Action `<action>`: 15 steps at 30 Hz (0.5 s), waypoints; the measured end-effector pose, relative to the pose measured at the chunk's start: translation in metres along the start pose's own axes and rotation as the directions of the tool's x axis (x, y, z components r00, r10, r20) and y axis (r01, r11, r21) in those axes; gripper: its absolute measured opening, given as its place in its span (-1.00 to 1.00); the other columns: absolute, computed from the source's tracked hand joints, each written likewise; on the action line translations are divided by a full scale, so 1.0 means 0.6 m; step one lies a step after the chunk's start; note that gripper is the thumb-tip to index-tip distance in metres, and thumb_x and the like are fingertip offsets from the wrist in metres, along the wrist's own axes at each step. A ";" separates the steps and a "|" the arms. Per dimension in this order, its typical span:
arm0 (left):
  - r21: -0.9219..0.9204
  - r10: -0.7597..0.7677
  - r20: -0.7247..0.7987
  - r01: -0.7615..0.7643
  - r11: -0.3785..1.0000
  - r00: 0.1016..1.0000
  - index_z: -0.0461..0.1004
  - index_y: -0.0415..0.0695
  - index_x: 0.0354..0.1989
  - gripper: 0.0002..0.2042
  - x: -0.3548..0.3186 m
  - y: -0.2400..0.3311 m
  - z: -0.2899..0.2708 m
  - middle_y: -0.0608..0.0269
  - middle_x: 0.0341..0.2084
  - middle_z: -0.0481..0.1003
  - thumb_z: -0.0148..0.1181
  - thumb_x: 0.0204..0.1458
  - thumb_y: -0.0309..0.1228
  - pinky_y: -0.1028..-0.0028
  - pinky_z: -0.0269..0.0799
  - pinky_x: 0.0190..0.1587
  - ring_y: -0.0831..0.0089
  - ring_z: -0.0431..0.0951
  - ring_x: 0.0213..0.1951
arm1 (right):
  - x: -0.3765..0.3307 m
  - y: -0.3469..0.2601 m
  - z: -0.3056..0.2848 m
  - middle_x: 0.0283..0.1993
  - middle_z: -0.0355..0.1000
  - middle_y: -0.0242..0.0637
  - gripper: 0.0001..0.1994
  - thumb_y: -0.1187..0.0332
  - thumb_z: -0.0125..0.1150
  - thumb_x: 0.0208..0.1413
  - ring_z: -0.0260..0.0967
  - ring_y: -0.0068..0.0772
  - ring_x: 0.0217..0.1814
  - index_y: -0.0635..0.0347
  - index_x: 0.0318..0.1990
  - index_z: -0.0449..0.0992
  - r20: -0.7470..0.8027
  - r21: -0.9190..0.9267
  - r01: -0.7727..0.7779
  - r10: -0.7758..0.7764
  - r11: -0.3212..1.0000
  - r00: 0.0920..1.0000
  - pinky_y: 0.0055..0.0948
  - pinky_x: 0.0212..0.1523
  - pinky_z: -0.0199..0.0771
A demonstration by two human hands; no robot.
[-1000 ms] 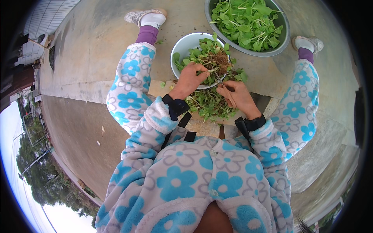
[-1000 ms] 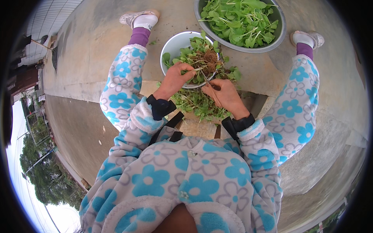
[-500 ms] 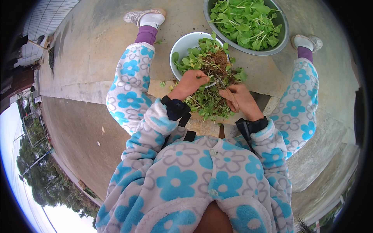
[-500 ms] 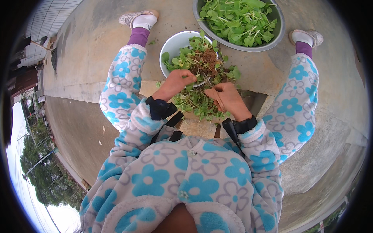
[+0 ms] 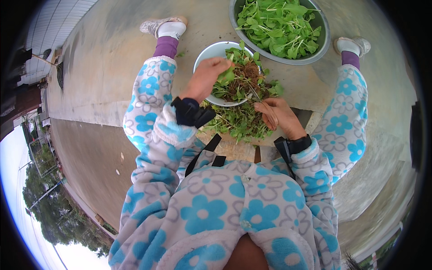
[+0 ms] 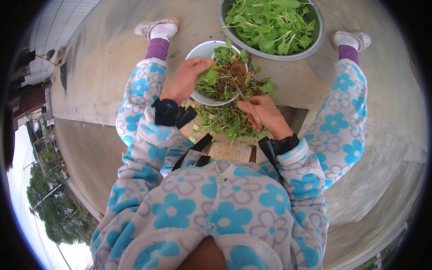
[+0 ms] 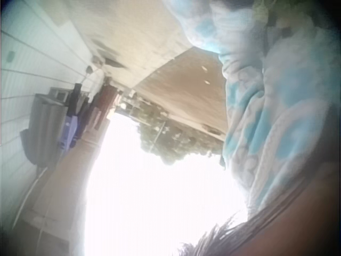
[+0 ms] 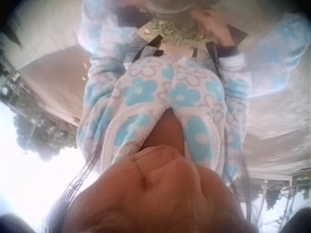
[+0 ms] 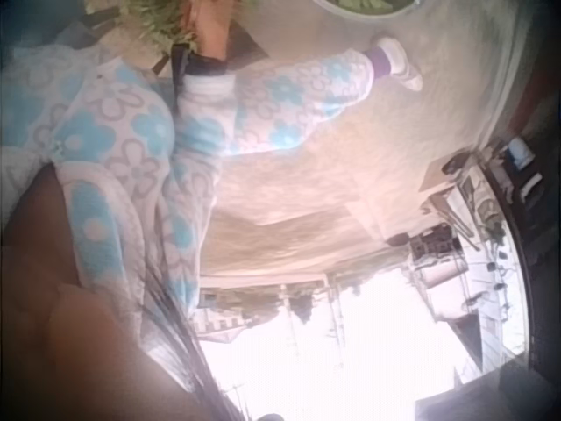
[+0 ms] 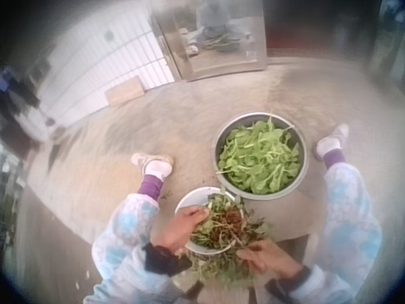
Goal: The person sits on the floor and uses scissors to trim the roots and stems from leafy green vegetables. Trimmed leaves are placed into a metal bowl, while discarded stems and roots are placed into a white bowl.
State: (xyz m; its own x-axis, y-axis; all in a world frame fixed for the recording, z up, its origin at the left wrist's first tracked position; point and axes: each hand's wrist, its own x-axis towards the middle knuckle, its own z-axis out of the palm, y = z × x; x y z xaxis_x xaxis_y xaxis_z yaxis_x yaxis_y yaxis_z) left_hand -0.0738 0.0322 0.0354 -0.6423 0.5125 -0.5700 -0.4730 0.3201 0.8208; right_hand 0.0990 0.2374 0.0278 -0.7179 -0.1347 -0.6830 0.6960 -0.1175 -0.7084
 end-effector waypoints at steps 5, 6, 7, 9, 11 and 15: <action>0.056 0.518 0.012 -0.518 0.853 0.855 0.55 -0.18 0.08 -0.65 0.146 0.163 0.036 0.30 -0.08 0.57 0.14 0.28 -0.19 0.47 0.37 0.05 0.49 0.52 -0.06 | -0.002 -0.001 -0.005 -0.73 0.20 -0.43 -0.53 0.01 0.29 0.21 0.13 -0.59 -0.77 0.15 -0.56 0.34 -0.019 0.033 0.007 -0.006 0.999 1.000 -0.53 -0.70 0.08; 0.207 0.469 -0.029 -0.454 0.867 0.883 0.55 -0.19 0.08 -0.64 0.158 0.174 0.038 0.30 -0.08 0.57 0.14 0.28 -0.20 0.46 0.37 0.06 0.49 0.51 -0.07 | -0.002 -0.001 -0.009 -0.73 0.21 -0.43 -0.54 0.01 0.29 0.21 0.14 -0.59 -0.76 0.15 -0.55 0.35 -0.029 0.050 0.006 -0.005 0.999 1.000 -0.53 -0.70 0.09; 0.336 0.484 -0.034 -0.447 0.829 0.874 0.55 -0.20 0.08 -0.64 0.166 0.180 0.035 0.30 -0.08 0.58 0.15 0.27 -0.21 0.44 0.37 0.06 0.48 0.50 -0.08 | -0.002 -0.001 -0.013 -0.73 0.22 -0.43 -0.54 0.02 0.29 0.21 0.15 -0.58 -0.76 0.15 -0.55 0.36 -0.036 0.066 0.007 -0.005 0.998 0.999 -0.53 -0.70 0.10; 0.530 0.441 0.003 -0.376 0.760 0.897 0.55 -0.24 0.07 -0.65 0.160 0.163 0.016 0.30 -0.10 0.58 0.15 0.25 -0.26 0.44 0.36 0.05 0.51 0.48 -0.09 | 0.002 0.000 -0.020 -0.72 0.23 -0.43 -0.55 0.02 0.29 0.22 0.16 -0.58 -0.76 0.15 -0.55 0.36 -0.047 0.117 0.012 -0.007 0.993 0.999 -0.53 -0.70 0.12; 0.468 0.245 0.040 -0.235 0.852 0.969 0.59 -0.24 0.02 -0.68 0.123 0.098 -0.002 0.30 -0.13 0.60 0.17 0.23 -0.28 0.45 0.35 0.07 0.53 0.48 -0.09 | 0.007 0.000 -0.029 -0.72 0.24 -0.42 -0.55 0.02 0.29 0.21 0.17 -0.58 -0.76 0.15 -0.54 0.37 -0.059 0.183 0.017 -0.006 0.983 0.998 -0.53 -0.71 0.15; 0.610 0.158 -0.075 -0.080 0.789 0.985 0.65 -0.20 -0.22 -0.81 0.043 -0.037 -0.022 0.00 -0.26 0.62 0.32 0.04 -0.39 0.32 0.43 0.04 0.19 0.60 -0.15 | 0.012 0.000 -0.032 -0.70 0.29 -0.41 -0.59 0.03 0.31 0.21 0.22 -0.58 -0.76 0.24 -0.42 0.48 -0.045 0.165 0.042 -0.035 0.985 0.998 -0.54 -0.73 0.13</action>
State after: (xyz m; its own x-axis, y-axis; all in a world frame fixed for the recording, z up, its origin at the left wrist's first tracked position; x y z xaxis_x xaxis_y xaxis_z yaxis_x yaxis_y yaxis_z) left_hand -0.0877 0.0277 0.0022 -0.7522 0.4954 -0.4345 0.0461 0.6974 0.7152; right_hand 0.0932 0.2555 0.0194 -0.7420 -0.0856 -0.6649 0.6579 -0.2836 -0.6977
